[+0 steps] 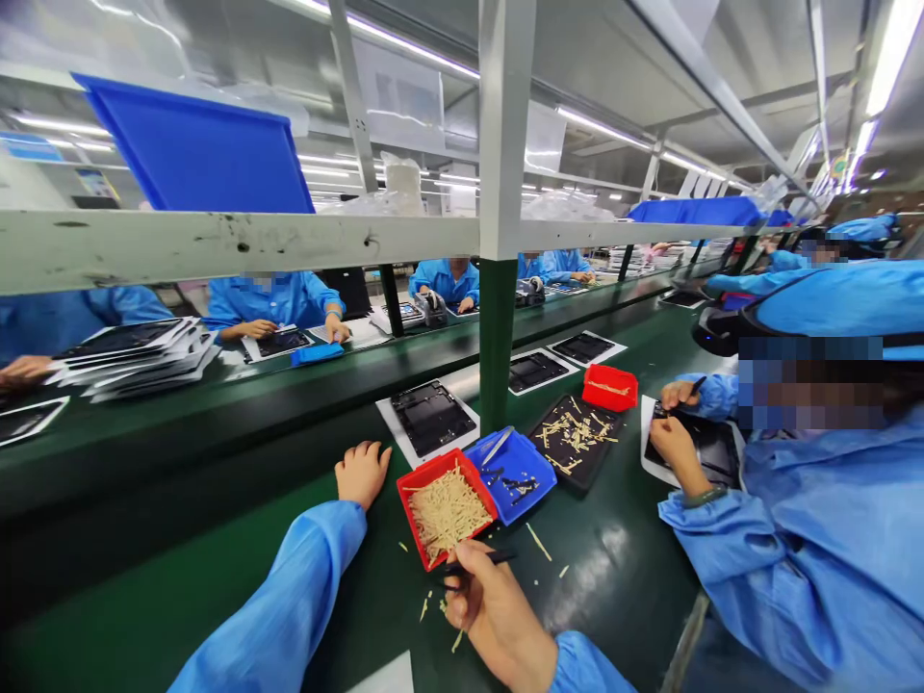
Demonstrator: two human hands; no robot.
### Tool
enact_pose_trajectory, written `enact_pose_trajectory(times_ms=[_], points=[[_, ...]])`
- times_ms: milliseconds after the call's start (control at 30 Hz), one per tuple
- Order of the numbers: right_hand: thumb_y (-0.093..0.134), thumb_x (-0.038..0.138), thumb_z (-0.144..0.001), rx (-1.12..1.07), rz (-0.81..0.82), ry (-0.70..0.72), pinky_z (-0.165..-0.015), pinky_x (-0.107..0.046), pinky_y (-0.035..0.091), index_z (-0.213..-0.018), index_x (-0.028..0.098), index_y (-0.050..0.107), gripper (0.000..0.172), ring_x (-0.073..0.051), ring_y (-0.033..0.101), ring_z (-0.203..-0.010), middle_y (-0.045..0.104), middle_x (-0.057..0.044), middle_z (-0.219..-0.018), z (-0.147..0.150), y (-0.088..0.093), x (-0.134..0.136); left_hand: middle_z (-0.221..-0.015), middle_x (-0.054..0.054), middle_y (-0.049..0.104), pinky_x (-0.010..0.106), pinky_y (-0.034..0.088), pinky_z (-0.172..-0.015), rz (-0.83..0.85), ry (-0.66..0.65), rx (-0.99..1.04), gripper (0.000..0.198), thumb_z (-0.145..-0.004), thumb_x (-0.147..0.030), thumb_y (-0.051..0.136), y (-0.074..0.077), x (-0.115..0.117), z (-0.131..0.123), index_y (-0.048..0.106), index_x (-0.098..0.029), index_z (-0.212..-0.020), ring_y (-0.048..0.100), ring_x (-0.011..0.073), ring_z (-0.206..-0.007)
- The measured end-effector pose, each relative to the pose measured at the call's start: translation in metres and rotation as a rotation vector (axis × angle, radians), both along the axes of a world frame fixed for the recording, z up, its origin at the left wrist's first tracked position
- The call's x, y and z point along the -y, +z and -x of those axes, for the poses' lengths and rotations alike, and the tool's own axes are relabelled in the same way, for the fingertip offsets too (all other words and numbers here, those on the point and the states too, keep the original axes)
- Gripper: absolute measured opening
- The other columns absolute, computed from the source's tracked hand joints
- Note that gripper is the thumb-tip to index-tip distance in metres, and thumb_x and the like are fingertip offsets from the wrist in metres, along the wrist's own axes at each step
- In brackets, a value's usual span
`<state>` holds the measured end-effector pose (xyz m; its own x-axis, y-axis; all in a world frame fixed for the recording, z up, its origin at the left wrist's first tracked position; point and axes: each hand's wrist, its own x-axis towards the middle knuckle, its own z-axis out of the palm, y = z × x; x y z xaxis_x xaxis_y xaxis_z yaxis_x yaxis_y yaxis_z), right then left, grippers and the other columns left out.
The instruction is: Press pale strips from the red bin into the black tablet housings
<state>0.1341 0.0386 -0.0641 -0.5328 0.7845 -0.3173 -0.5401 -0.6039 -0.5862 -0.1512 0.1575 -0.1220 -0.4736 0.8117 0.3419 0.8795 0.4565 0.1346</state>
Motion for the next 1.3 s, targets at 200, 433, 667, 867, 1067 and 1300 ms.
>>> enact_pose_trajectory(times_ms=[200, 433, 667, 867, 1067, 1300], points=[[0.079, 0.036, -0.068, -0.034, -0.026, -0.101, -0.043, -0.016, 0.03, -0.077, 0.015, 0.055, 0.034, -0.003, 0.043, -0.044, 0.058, 0.003, -0.061, 0.0, -0.009, -0.016, -0.126, 0.01, 0.052, 0.049, 0.044, -0.093, 0.016, 0.071, -0.029, 0.039, -0.088, -0.038, 0.054, 0.004, 0.002, -0.003, 0.052, -0.017, -0.12, 0.052, 0.0248, -0.113], [0.083, 0.035, -0.06, -0.062, -0.059, -0.169, -0.039, -0.015, 0.032, -0.076, 0.014, 0.057, 0.037, -0.003, 0.044, -0.042, 0.057, 0.004, -0.058, -0.002, -0.009, -0.037, -0.12, 0.009, 0.055, 0.046, 0.048, -0.089, 0.086, 0.002, 0.027, 0.038, -0.088, -0.039, 0.053, 0.019, 0.013, 0.008, 0.053, -0.017, -0.119, 0.056, 0.0229, -0.106], [0.083, 0.035, -0.059, -0.073, -0.101, -0.189, -0.038, -0.014, 0.035, -0.076, 0.013, 0.059, 0.036, -0.003, 0.045, -0.042, 0.056, 0.004, -0.057, -0.002, -0.006, -0.043, -0.138, 0.01, 0.046, 0.055, 0.038, -0.099, 0.229, -0.186, 0.073, 0.047, -0.09, -0.047, 0.046, 0.02, 0.073, 0.037, 0.047, -0.021, -0.13, 0.042, 0.0284, -0.126], [0.081, 0.031, -0.062, -0.1, -0.107, -0.18, -0.037, -0.014, 0.035, -0.077, 0.011, 0.06, 0.032, -0.003, 0.046, -0.042, 0.058, 0.003, -0.059, -0.002, -0.015, -0.046, -0.149, 0.002, 0.034, 0.053, 0.023, -0.109, 0.31, -0.237, -0.001, 0.056, -0.091, -0.052, 0.028, 0.0, 0.127, 0.029, 0.035, -0.028, -0.141, 0.023, 0.024, -0.139], [0.078, 0.031, -0.067, -0.126, -0.099, -0.201, -0.037, -0.013, 0.036, -0.076, 0.012, 0.059, 0.028, -0.003, 0.045, -0.041, 0.058, 0.003, -0.059, -0.007, -0.02, -0.051, -0.152, 0.006, 0.027, 0.055, 0.021, -0.108, 0.298, -0.181, -0.058, 0.064, -0.091, -0.054, 0.016, 0.001, 0.132, 0.024, 0.029, -0.021, -0.144, 0.019, 0.0266, -0.14], [0.077, 0.03, -0.07, -0.152, -0.144, -0.222, -0.039, -0.013, 0.036, -0.073, 0.013, 0.057, 0.026, -0.003, 0.046, -0.041, 0.055, 0.004, -0.056, -0.013, -0.017, -0.051, -0.152, 0.002, 0.027, 0.06, 0.019, -0.107, 0.338, -0.213, -0.071, 0.062, -0.089, -0.054, 0.018, 0.001, 0.129, 0.026, 0.026, -0.027, -0.145, 0.017, 0.0276, -0.141]])
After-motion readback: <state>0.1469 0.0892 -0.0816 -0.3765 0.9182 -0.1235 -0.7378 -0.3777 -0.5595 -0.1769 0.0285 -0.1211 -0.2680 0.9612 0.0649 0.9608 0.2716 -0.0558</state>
